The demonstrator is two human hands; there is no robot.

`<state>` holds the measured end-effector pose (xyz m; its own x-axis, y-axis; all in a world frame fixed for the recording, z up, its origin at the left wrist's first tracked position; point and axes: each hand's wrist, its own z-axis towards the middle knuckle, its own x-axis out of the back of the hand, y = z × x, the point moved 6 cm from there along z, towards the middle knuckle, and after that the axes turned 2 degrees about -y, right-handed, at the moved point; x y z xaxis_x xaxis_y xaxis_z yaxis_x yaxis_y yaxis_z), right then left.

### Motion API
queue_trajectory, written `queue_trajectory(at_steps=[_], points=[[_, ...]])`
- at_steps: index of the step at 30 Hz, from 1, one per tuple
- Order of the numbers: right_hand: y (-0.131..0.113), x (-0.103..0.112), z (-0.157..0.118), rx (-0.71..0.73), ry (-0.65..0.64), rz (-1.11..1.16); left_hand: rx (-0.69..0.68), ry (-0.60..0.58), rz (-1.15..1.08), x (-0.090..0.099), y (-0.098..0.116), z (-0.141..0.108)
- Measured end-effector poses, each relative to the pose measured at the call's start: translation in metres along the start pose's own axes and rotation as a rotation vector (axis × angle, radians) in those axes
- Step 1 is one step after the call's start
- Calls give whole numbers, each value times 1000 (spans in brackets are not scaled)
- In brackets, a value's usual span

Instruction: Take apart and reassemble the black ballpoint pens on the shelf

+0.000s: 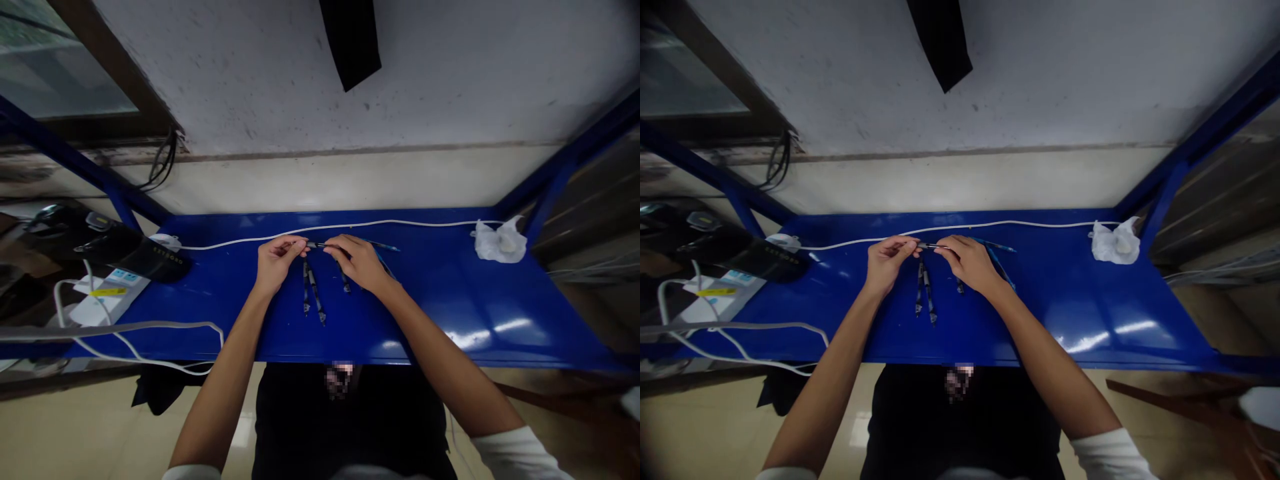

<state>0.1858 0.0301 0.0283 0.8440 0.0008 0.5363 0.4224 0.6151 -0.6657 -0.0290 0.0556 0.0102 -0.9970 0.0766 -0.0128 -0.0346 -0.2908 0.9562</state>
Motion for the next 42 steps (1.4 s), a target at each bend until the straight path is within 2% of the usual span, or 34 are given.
queue_trajectory(at_steps=[7,14,25,31,35,38,42], points=[[7,2,3,-195,-43,176,-44,30,53,2,2,-2],[9,2,3,-272,-22,330,-63,24,72,2,4,-3],[29,2,3,-460,233,868,-63,-46,-32,-6,8,-5],[44,5,2,-538,345,1021,-46,-78,-16,-5,10,-6],[60,12,1,-566,397,1128,-81,-15,-10,1,11,-5],[69,18,0,-544,419,1154,-73,57,-31,6,8,-3],[73,25,-1,-496,495,1215,-66,89,-36,10,4,-2]])
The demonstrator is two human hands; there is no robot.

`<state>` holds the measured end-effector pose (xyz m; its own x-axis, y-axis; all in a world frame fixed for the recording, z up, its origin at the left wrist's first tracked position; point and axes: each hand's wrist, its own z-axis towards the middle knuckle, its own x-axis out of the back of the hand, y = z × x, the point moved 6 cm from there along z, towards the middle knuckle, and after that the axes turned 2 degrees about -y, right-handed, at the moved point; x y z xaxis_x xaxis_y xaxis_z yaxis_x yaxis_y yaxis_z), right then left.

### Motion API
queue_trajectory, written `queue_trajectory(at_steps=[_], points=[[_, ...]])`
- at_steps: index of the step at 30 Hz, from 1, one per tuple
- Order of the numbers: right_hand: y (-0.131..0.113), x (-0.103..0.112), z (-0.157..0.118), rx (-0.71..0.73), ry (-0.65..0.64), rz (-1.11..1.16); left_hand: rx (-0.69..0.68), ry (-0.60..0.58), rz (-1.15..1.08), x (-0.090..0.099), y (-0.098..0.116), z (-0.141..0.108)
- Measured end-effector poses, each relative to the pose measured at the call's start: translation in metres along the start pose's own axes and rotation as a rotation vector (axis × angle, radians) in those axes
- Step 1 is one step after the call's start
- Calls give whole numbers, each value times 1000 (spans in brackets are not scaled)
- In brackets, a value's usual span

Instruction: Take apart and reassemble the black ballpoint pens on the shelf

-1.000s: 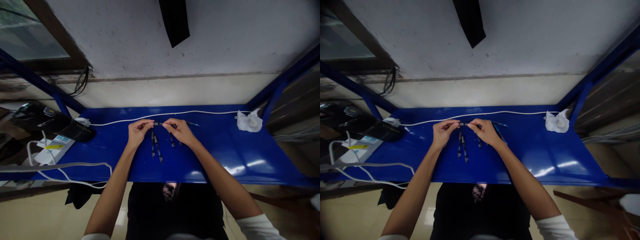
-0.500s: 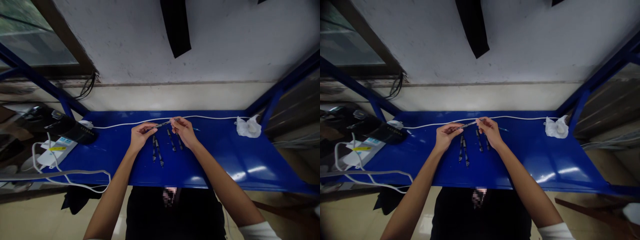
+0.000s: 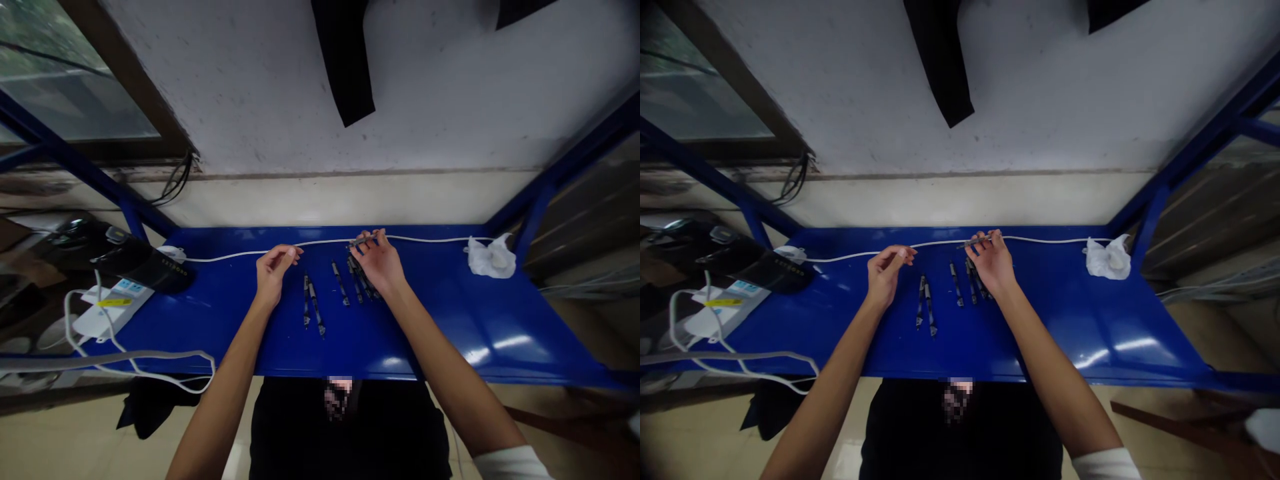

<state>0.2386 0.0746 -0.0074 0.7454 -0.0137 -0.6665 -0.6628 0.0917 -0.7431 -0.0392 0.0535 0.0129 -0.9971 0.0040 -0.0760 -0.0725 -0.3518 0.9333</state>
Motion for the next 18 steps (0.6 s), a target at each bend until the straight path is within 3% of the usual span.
queue_trajectory(at_steps=[8,18], points=[[-22,-1,-3,67,-39,23,3,45,45,7,-10,3],[-32,10,-7,128,-49,18,18,35,144,9,-18,5]])
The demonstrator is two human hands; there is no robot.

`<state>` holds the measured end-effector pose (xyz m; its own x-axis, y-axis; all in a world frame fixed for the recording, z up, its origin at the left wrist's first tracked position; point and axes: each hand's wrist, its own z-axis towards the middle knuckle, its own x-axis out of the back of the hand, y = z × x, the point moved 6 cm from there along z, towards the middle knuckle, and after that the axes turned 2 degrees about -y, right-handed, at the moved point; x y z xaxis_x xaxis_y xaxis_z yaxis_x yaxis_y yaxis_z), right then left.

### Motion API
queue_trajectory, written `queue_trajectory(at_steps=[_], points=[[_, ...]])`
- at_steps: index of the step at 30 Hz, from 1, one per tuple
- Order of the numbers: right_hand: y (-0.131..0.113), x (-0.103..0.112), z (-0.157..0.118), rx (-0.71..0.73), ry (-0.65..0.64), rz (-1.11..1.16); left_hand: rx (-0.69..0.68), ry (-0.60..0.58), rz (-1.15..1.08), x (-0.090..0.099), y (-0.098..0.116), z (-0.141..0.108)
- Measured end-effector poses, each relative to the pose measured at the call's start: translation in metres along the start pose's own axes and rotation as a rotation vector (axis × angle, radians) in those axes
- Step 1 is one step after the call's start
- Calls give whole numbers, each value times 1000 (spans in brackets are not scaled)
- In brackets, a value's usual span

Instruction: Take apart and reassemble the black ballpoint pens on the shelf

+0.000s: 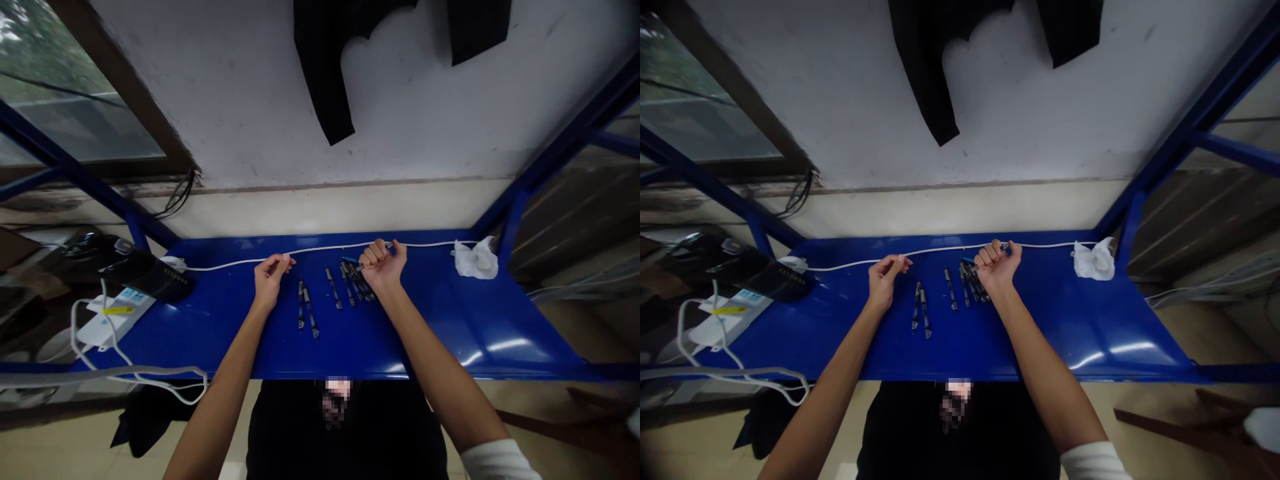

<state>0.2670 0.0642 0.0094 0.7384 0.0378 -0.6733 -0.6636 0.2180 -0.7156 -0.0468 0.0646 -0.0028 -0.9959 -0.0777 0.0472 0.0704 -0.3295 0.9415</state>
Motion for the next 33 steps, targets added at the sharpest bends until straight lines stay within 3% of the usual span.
queue_trajectory(at_steps=[11,16,19,23,28,31,33], points=[[20,-17,4,-162,5,155,3,-106,121,-7,-5,-1],[33,-22,0,-249,67,75,-14,-129,188,-14,-3,-3],[36,-30,-3,-222,-18,-53,-40,-156,251,-19,2,-10],[38,-37,-10,-138,-129,-387,-113,-240,353,-25,21,-37],[39,-60,-32,116,-502,-982,-225,-397,548,-29,42,-92],[43,-73,-49,226,-697,-1257,-253,-391,620,-27,44,-114],[47,-79,-55,249,-761,-1353,-257,-346,665,-24,42,-119]])
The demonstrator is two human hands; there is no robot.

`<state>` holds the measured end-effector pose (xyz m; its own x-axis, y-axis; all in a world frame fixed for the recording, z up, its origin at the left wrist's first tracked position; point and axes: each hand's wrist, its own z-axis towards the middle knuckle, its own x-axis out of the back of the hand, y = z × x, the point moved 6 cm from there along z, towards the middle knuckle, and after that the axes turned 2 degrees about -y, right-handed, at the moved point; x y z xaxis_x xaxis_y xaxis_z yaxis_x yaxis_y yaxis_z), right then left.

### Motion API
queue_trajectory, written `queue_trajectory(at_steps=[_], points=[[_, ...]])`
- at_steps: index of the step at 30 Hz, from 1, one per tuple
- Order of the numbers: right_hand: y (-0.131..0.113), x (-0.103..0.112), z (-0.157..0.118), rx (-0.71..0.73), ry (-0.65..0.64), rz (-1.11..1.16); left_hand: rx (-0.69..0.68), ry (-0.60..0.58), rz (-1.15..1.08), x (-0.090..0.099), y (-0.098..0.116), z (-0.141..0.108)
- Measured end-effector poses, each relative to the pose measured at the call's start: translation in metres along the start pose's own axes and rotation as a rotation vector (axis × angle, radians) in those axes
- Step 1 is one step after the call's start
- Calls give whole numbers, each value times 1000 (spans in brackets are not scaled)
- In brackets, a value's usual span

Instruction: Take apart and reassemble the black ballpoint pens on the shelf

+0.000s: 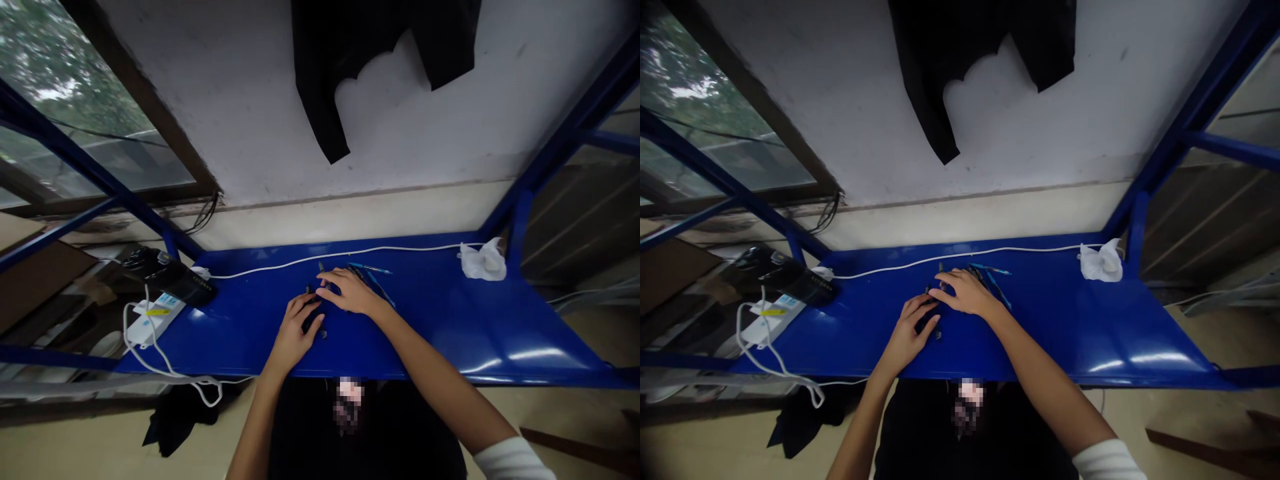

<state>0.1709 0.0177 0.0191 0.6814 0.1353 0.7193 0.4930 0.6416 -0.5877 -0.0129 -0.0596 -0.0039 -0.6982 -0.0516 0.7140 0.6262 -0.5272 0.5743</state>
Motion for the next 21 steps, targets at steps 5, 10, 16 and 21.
queue_trajectory(at_steps=[5,10,16,21], points=[[-8,-6,1,34,-54,-84,58,74,30,0,-7,-1],[-14,-13,0,94,-101,-160,109,89,15,2,-11,-2],[-25,-17,1,143,-159,-135,110,52,0,3,-12,-3],[-27,-15,1,134,-170,-75,113,36,15,2,-9,-2]])
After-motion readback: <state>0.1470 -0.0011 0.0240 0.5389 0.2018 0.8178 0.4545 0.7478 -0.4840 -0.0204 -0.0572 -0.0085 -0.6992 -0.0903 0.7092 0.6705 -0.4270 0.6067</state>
